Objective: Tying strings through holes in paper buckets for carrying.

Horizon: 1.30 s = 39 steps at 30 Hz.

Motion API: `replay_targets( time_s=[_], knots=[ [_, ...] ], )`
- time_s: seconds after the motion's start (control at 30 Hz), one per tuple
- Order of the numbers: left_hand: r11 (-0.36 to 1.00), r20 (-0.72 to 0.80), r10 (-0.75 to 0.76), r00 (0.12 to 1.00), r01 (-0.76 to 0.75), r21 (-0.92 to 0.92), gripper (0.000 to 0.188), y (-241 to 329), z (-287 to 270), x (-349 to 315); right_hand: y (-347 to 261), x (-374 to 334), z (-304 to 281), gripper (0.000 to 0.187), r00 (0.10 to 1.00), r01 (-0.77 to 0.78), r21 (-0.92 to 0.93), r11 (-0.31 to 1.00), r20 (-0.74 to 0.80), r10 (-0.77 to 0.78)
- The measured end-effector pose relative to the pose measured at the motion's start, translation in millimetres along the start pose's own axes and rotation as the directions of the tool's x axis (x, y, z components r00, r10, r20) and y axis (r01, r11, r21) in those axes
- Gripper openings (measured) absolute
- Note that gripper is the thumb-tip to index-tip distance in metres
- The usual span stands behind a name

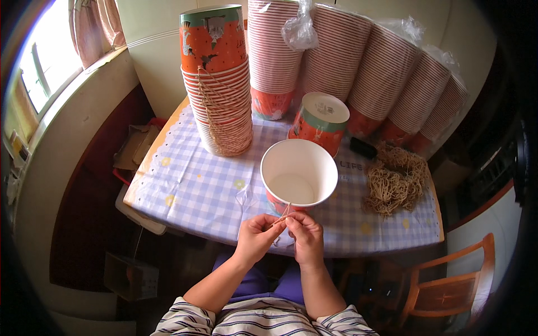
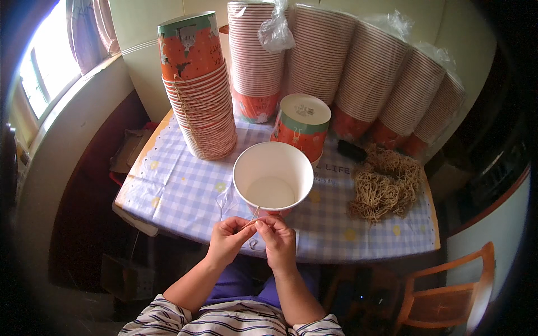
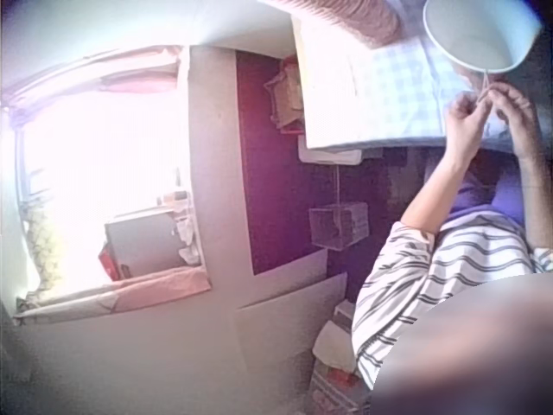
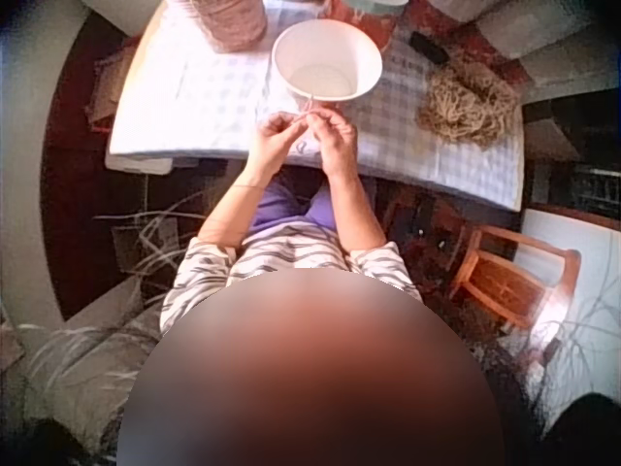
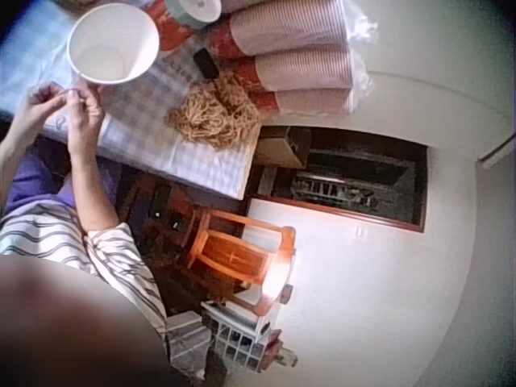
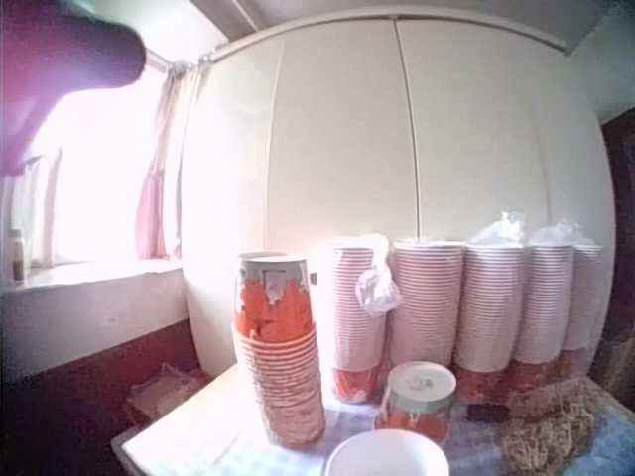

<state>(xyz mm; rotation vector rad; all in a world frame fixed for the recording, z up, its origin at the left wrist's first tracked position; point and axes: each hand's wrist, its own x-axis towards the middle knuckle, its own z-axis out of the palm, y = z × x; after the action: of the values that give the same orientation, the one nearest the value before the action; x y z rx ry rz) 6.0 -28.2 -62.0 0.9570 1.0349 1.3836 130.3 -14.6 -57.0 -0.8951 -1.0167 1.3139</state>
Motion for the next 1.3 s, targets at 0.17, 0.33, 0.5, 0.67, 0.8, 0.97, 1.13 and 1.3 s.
replay_targets(
  time_s=[0.17, 0.33, 0.5, 0.67, 0.8, 0.97, 1.13, 1.3],
  knots=[
    [0.937, -0.08, 0.276, 0.958, -0.25, 0.244, 0.016, 3.3, 5.3, -3.3, -4.0, -0.8, 2.3, 0.01, 0.985, -0.165, 0.173, 0.971, -0.023, 0.171],
    [0.456, 0.15, 0.743, 0.652, -0.658, 0.599, 0.029, -6.3, -3.4, 4.4, -6.1, -0.3, 4.0, 0.009, 0.979, -0.197, 0.202, 0.959, -0.003, 0.202],
    [0.368, 0.191, 0.774, 0.604, -0.674, 0.641, 0.032, -6.5, -5.1, 7.5, -5.6, -0.4, 4.1, 0.009, 0.979, -0.197, 0.218, 0.956, -0.001, 0.203],
    [0.346, 0.214, 0.77, 0.6, -0.676, 0.651, 0.031, -2.6, -5.7, 7.1, -2.5, -0.8, 3.7, 0.008, 0.983, -0.174, 0.197, 0.965, -0.017, 0.181],
    [0.298, 0.231, 0.788, 0.57, -0.682, 0.668, 0.029, -1.3, -7.0, 8.3, 0.7, -1.1, 3.1, 0.008, 0.987, -0.154, 0.142, 0.978, -0.018, 0.158],
    [0.273, 0.24, 0.793, 0.559, -0.679, 0.681, 0.027, 2.2, -3.8, 7.6, 2.1, -0.5, 1.0, 0.007, 0.995, -0.089, 0.094, 0.992, -0.023, 0.092],
    [0.297, 0.233, 0.773, 0.59, -0.661, 0.689, 0.024, 5.4, -2.9, 7.4, -0.6, -0.8, 3.8, 0.007, 0.997, -0.07, 0.098, 0.993, -0.021, 0.073],
    [0.317, 0.225, 0.763, 0.606, -0.654, 0.687, 0.023, 6.2, -3.7, 9.1, -1.1, 0.9, 1.5, 0.01, 0.997, -0.077, 0.044, 0.996, -0.005, 0.077]
  ],
)
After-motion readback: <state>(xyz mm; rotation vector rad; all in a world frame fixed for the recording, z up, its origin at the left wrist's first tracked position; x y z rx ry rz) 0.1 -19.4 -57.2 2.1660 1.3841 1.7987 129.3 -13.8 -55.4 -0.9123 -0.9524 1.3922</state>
